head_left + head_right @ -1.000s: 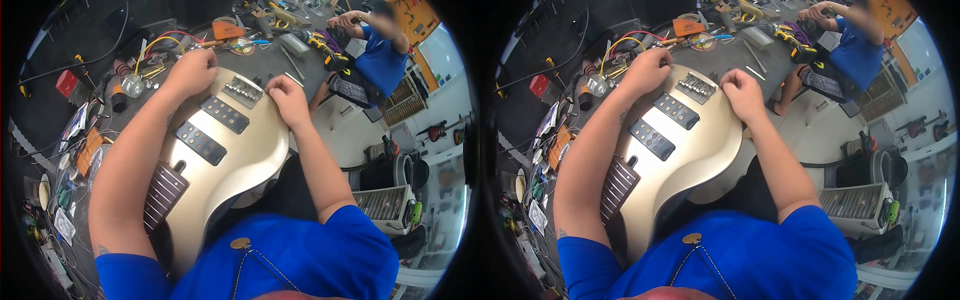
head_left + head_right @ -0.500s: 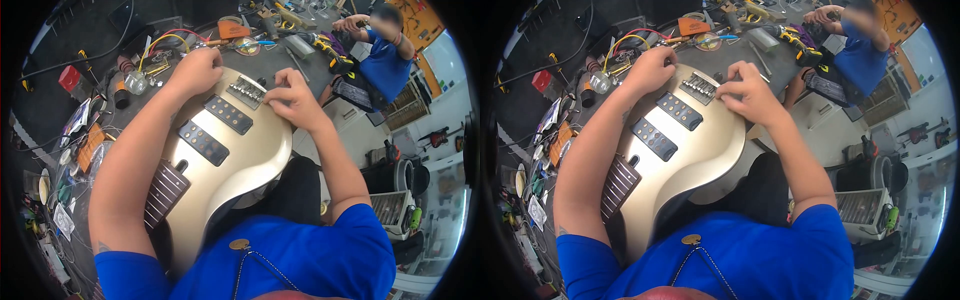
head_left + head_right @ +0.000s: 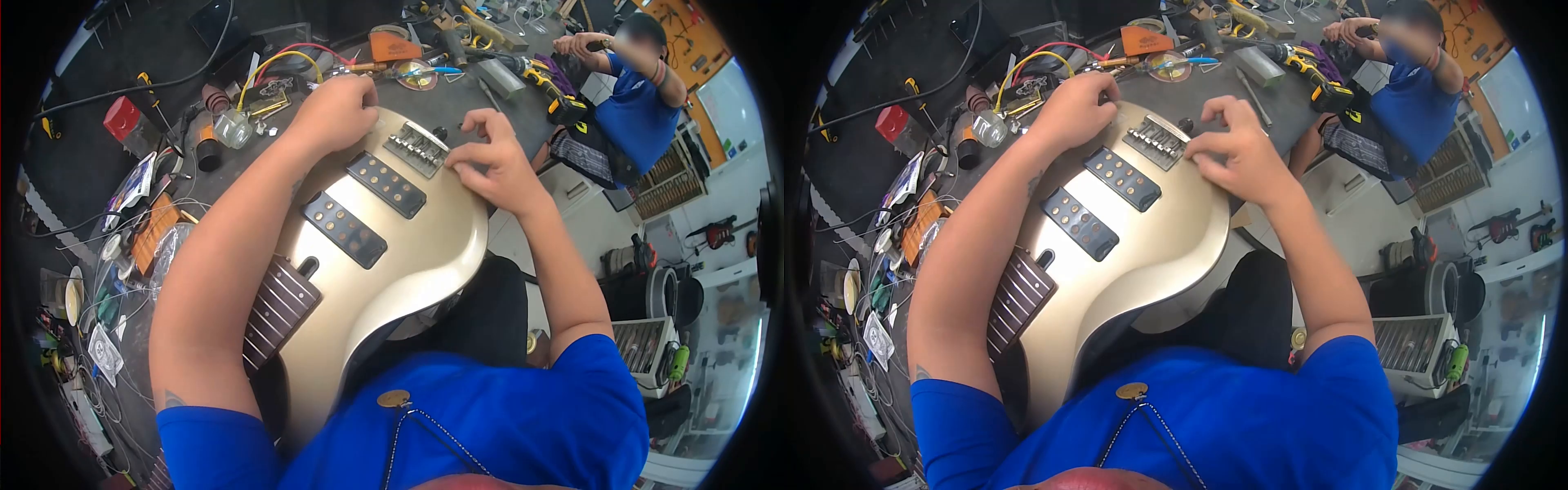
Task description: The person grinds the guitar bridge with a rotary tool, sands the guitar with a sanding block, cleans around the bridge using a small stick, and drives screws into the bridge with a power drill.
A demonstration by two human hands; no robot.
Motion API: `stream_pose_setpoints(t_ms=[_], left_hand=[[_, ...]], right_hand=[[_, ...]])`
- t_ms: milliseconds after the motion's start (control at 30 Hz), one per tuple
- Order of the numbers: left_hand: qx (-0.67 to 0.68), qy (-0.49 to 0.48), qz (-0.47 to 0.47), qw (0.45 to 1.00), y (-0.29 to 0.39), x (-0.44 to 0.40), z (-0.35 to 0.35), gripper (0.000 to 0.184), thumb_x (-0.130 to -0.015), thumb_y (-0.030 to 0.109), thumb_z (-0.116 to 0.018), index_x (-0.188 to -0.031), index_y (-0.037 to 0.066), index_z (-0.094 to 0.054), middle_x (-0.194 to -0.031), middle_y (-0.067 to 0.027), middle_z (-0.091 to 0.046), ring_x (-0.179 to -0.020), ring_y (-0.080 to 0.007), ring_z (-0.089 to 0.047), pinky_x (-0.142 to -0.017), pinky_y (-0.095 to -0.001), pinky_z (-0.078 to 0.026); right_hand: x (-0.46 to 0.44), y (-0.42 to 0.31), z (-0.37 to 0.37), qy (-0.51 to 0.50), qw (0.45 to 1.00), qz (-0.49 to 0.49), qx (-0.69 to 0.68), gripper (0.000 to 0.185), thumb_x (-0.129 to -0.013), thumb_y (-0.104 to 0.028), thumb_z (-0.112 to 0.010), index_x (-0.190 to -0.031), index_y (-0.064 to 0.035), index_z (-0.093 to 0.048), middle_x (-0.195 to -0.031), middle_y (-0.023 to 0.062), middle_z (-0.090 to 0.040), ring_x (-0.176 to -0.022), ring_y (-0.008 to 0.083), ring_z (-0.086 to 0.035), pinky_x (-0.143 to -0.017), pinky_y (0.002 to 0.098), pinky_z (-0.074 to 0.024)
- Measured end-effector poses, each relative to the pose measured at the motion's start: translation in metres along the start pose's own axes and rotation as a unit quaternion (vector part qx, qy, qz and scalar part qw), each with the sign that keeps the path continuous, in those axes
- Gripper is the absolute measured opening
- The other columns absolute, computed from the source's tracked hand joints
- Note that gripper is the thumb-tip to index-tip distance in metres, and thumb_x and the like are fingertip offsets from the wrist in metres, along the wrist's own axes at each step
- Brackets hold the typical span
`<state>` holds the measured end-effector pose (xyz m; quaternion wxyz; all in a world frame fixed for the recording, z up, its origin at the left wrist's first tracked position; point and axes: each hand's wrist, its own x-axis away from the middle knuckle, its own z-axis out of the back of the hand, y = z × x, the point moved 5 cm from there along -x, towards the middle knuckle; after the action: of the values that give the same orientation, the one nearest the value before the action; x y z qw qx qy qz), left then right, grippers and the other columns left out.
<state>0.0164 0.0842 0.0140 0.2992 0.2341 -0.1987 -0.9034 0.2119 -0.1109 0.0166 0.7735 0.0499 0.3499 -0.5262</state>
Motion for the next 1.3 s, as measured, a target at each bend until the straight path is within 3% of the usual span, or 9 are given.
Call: stream_pose_setpoints(t_ms=[200,333,433,567,700,800,900,1233,1300], left_hand=[[-0.003,0.005,0.002,1.0,0.0,-0.002,0.0,0.021,-0.089,0.016,-0.069,-0.104,0.001,-0.074,-0.111,-0.0191,-0.076,-0.112,-0.038,-0.071,-0.096,-0.0477,-0.056],[-0.013,0.028,-0.032,0.999,-0.005,-0.001,-0.004,0.022,-0.087,0.012,-0.07,-0.106,0.001,-0.074,-0.107,-0.0184,-0.074,-0.103,-0.036,-0.072,-0.092,-0.0451,-0.057],[-0.009,0.016,-0.013,1.0,0.0,-0.001,-0.002,0.023,-0.087,0.012,-0.07,-0.107,0.001,-0.074,-0.108,-0.0185,-0.074,-0.103,-0.0362,-0.072,-0.092,-0.0451,-0.057],[-0.01,0.015,-0.024,1.0,-0.005,-0.001,-0.007,0.023,-0.087,0.012,-0.07,-0.107,0.001,-0.074,-0.109,-0.0185,-0.074,-0.103,-0.0361,-0.072,-0.092,-0.0453,-0.057],[-0.008,0.014,-0.006,1.0,-0.004,-0.001,-0.004,0.024,-0.087,0.012,-0.07,-0.108,0.001,-0.074,-0.109,-0.0183,-0.074,-0.102,-0.036,-0.072,-0.092,-0.0455,-0.057],[-0.015,0.016,-0.009,1.0,-0.003,-0.003,-0.003,0.023,-0.088,0.012,-0.07,-0.108,0.001,-0.074,-0.109,-0.0183,-0.074,-0.102,-0.036,-0.072,-0.092,-0.0457,-0.057],[-0.009,0.006,0.0,1.0,0.001,-0.001,0.0,0.022,-0.089,0.013,-0.07,-0.107,0.001,-0.074,-0.11,-0.0184,-0.075,-0.106,-0.0363,-0.072,-0.094,-0.0469,-0.057],[0.005,0.001,0.007,1.0,0.0,-0.001,-0.001,0.023,-0.088,0.01,-0.069,-0.108,0.0,-0.073,-0.11,-0.0187,-0.074,-0.104,-0.0364,-0.072,-0.093,-0.0461,-0.057],[0.001,0.005,-0.002,1.0,0.0,-0.002,-0.001,0.023,-0.088,0.01,-0.068,-0.108,0.0,-0.074,-0.11,-0.0188,-0.074,-0.104,-0.0365,-0.072,-0.093,-0.0462,-0.057]], right_hand=[[-0.003,-0.019,-0.005,-0.04,0.999,0.008,-0.024,0.017,-0.078,-0.007,-0.081,-0.094,-0.0125,-0.083,-0.122,0.0094,-0.059,-0.109,0.0285,-0.056,-0.097,0.0402,-0.0498],[-0.003,0.002,0.003,0.006,1.0,0.007,0.0,0.013,-0.079,-0.007,-0.08,-0.092,-0.0095,-0.08,-0.121,0.0094,-0.061,-0.106,0.0293,-0.057,-0.093,0.0405,-0.0503],[-0.003,-0.025,-0.005,-0.035,0.999,0.023,-0.019,0.013,-0.08,-0.008,-0.08,-0.092,-0.01,-0.081,-0.12,0.009,-0.06,-0.106,0.0299,-0.056,-0.094,0.0408,-0.0501],[0.0,0.008,0.01,0.026,0.994,-0.004,0.104,0.012,-0.081,-0.005,-0.078,-0.092,-0.0081,-0.079,-0.114,0.0089,-0.065,-0.107,0.0292,-0.06,-0.093,0.0409,-0.0526],[0.01,0.073,0.021,0.063,0.958,-0.273,0.06,0.011,-0.089,-0.011,-0.075,-0.098,-0.0051,-0.077,-0.106,0.0132,-0.072,-0.104,0.0342,-0.07,-0.093,0.0457,-0.0561],[0.019,0.093,0.012,-0.003,0.934,-0.302,0.192,0.018,-0.092,-0.017,-0.076,-0.105,-0.0046,-0.079,-0.11,0.0159,-0.074,-0.108,0.037,-0.072,-0.095,0.0474,-0.0572],[0.027,0.105,-0.001,-0.003,0.928,-0.305,0.214,0.022,-0.096,-0.017,-0.075,-0.113,-0.0036,-0.079,-0.114,0.0172,-0.076,-0.109,0.0379,-0.073,-0.097,0.0455,-0.0572],[0.013,0.115,-0.009,-0.07,0.932,-0.298,0.194,0.021,-0.094,-0.005,-0.065,-0.114,0.0006,-0.069,-0.115,0.0248,-0.073,-0.114,0.044,-0.069,-0.096,0.0518,-0.0555],[0.014,0.101,-0.003,-0.023,0.951,-0.265,0.159,0.018,-0.096,-0.003,-0.062,-0.113,0.0003,-0.068,-0.117,0.0244,-0.072,-0.114,0.0431,-0.069,-0.097,0.049,-0.0547]])
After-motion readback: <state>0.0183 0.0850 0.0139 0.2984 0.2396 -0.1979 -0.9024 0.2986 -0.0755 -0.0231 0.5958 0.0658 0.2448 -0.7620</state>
